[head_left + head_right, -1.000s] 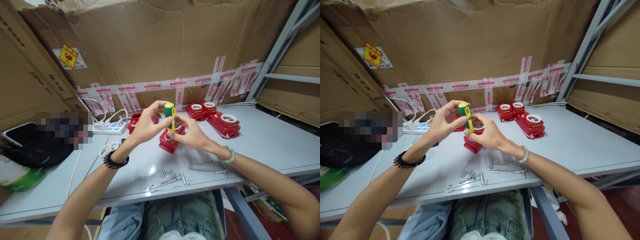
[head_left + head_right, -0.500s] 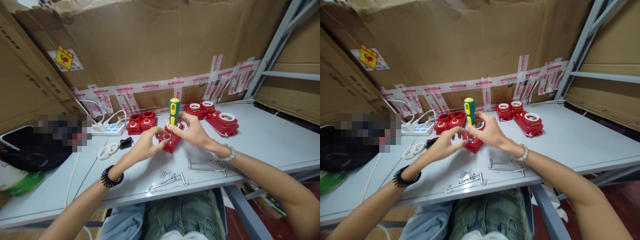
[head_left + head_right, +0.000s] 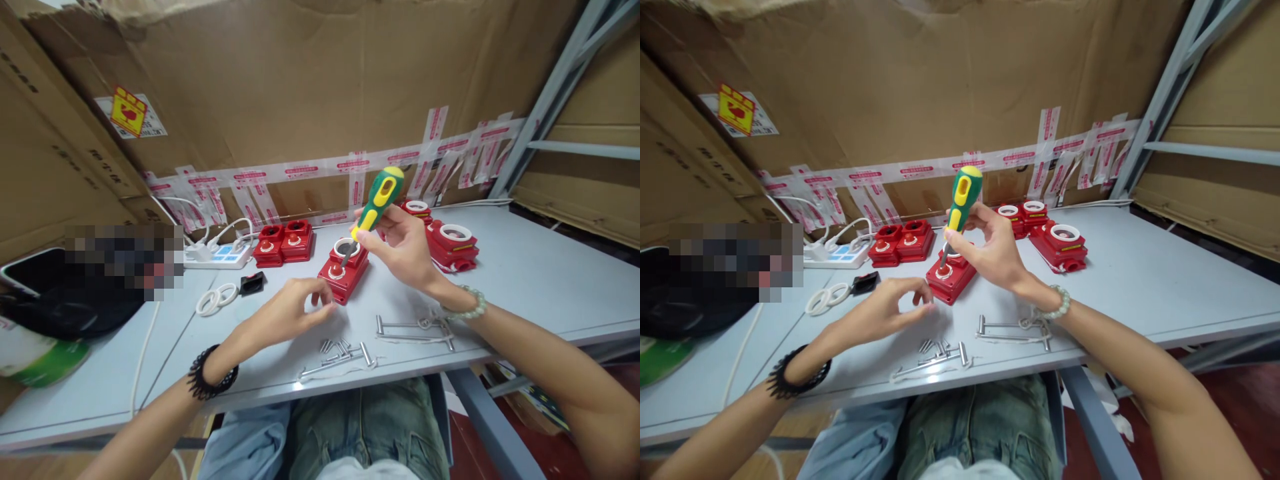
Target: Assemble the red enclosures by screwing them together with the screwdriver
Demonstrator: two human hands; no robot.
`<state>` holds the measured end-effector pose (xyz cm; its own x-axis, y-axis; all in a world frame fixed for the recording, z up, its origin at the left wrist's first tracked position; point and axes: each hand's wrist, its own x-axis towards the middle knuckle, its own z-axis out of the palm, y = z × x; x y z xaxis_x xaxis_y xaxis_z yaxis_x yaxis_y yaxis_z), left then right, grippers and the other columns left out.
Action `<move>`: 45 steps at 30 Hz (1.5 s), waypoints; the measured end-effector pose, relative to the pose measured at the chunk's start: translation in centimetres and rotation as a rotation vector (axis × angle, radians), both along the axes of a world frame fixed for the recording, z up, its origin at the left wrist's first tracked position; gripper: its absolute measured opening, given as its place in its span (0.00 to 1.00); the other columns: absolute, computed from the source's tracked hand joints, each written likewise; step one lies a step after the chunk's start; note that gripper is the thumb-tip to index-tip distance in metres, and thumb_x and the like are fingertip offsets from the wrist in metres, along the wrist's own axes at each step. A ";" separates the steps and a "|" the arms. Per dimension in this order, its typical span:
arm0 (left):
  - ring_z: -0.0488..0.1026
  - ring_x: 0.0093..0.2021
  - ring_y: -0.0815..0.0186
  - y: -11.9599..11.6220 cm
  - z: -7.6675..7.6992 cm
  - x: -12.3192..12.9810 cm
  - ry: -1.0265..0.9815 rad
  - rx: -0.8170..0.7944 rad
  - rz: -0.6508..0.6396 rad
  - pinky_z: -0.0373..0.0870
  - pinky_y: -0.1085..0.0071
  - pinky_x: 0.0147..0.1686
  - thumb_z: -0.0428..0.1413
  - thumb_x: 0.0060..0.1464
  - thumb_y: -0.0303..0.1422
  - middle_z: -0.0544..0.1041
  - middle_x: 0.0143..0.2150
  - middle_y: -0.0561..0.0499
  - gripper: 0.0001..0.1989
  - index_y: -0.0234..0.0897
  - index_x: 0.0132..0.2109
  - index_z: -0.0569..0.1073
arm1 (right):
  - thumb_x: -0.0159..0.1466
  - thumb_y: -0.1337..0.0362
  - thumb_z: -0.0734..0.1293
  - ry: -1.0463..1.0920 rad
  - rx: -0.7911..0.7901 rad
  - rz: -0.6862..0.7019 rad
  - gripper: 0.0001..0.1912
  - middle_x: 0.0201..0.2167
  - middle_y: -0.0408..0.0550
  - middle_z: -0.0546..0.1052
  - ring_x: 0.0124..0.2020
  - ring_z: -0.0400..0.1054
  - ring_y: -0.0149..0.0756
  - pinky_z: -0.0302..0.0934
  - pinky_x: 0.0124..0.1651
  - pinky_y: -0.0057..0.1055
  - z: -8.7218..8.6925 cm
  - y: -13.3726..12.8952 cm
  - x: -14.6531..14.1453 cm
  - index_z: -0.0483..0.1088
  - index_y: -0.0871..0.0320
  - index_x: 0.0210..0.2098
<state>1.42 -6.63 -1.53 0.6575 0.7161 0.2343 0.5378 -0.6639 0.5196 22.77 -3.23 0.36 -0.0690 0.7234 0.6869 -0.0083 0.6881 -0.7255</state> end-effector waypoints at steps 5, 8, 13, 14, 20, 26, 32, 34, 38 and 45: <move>0.73 0.33 0.64 -2.0 -0.2 0.1 0.278 -0.100 -0.050 0.67 0.70 0.34 0.58 0.57 0.33 0.77 0.32 0.50 0.05 0.36 0.35 0.75 | 0.55 0.55 0.74 0.013 -0.004 -0.030 0.18 0.38 0.48 0.77 0.38 0.72 0.35 0.69 0.48 0.40 0.1 0.3 0.4 0.70 0.57 0.39; 0.73 0.35 0.62 -2.3 0.0 0.0 0.331 -0.129 -0.094 0.68 0.69 0.36 0.58 0.57 0.36 0.77 0.34 0.50 0.07 0.37 0.36 0.74 | 0.56 0.56 0.73 0.008 0.014 -0.037 0.15 0.36 0.46 0.76 0.37 0.71 0.34 0.68 0.45 0.38 -0.1 0.7 0.7 0.69 0.57 0.37; 0.71 0.49 0.58 -1.2 -0.1 -0.1 0.123 0.061 0.004 0.68 0.60 0.51 0.55 0.60 0.41 0.73 0.48 0.45 0.14 0.38 0.48 0.68 | 0.61 0.58 0.68 0.038 0.065 -0.114 0.09 0.29 0.41 0.72 0.29 0.67 0.29 0.65 0.37 0.34 -0.3 1.9 1.6 0.65 0.55 0.36; 0.70 0.52 0.56 -0.6 -0.3 0.2 0.059 0.124 0.078 0.67 0.57 0.53 0.55 0.60 0.43 0.71 0.51 0.42 0.18 0.38 0.52 0.66 | 0.62 0.59 0.66 0.041 0.062 -0.132 0.08 0.27 0.39 0.71 0.27 0.66 0.29 0.63 0.35 0.33 -0.4 2.2 1.8 0.64 0.54 0.36; 0.62 0.62 0.38 3.3 -2.6 4.0 0.039 0.120 0.346 0.63 0.43 0.56 0.60 0.50 0.51 0.57 0.66 0.25 0.52 0.29 0.69 0.43 | 0.57 0.62 0.64 -0.142 -0.195 -0.243 0.05 0.21 0.37 0.63 0.22 0.56 0.28 0.52 0.28 0.31 -1.6 4.5 3.0 0.63 0.56 0.30; 0.76 0.39 0.55 4.2 -2.1 3.1 0.109 -0.015 0.278 0.73 0.59 0.42 0.58 0.49 0.37 0.77 0.42 0.42 0.47 0.27 0.69 0.43 | 0.53 0.58 0.67 -0.262 -0.329 -0.212 0.10 0.20 0.37 0.63 0.24 0.55 0.28 0.50 0.29 0.30 -2.0 4.8 3.7 0.66 0.58 0.29; 0.71 0.57 0.48 4.5 -0.8 -1.9 0.216 -0.143 0.093 0.68 0.56 0.56 0.62 0.47 0.43 0.67 0.63 0.33 0.45 0.33 0.67 0.53 | 0.51 0.52 0.73 -0.497 -0.425 -0.046 0.22 0.25 0.39 0.65 0.26 0.54 0.27 0.50 0.31 0.30 -1.4 2.8 3.2 0.71 0.61 0.38; 0.67 0.62 0.46 4.5 -0.7 -2.9 0.218 -0.134 0.091 0.64 0.54 0.59 0.62 0.47 0.46 0.64 0.66 0.34 0.45 0.34 0.67 0.55 | 0.51 0.51 0.74 -0.579 -0.415 0.050 0.23 0.27 0.39 0.65 0.27 0.54 0.27 0.49 0.30 0.29 -1.3 2.3 3.1 0.70 0.60 0.40; 0.62 0.66 0.45 4.5 -0.6 -3.9 0.171 -0.076 0.138 0.62 0.52 0.62 0.62 0.46 0.52 0.61 0.69 0.38 0.47 0.40 0.68 0.55 | 0.51 0.52 0.75 -0.616 -0.380 0.148 0.20 0.24 0.36 0.59 0.25 0.49 0.26 0.46 0.28 0.28 -1.2 2.0 3.2 0.67 0.57 0.34; 0.51 0.71 0.43 4.2 0.0 -3.8 0.108 -0.130 0.199 0.55 0.48 0.66 0.62 0.46 0.54 0.52 0.72 0.39 0.52 0.39 0.71 0.50 | 0.46 0.57 0.78 -0.492 -0.359 0.290 0.33 0.42 0.47 0.75 0.37 0.67 0.34 0.65 0.39 0.33 -1.5 1.8 2.6 0.70 0.55 0.51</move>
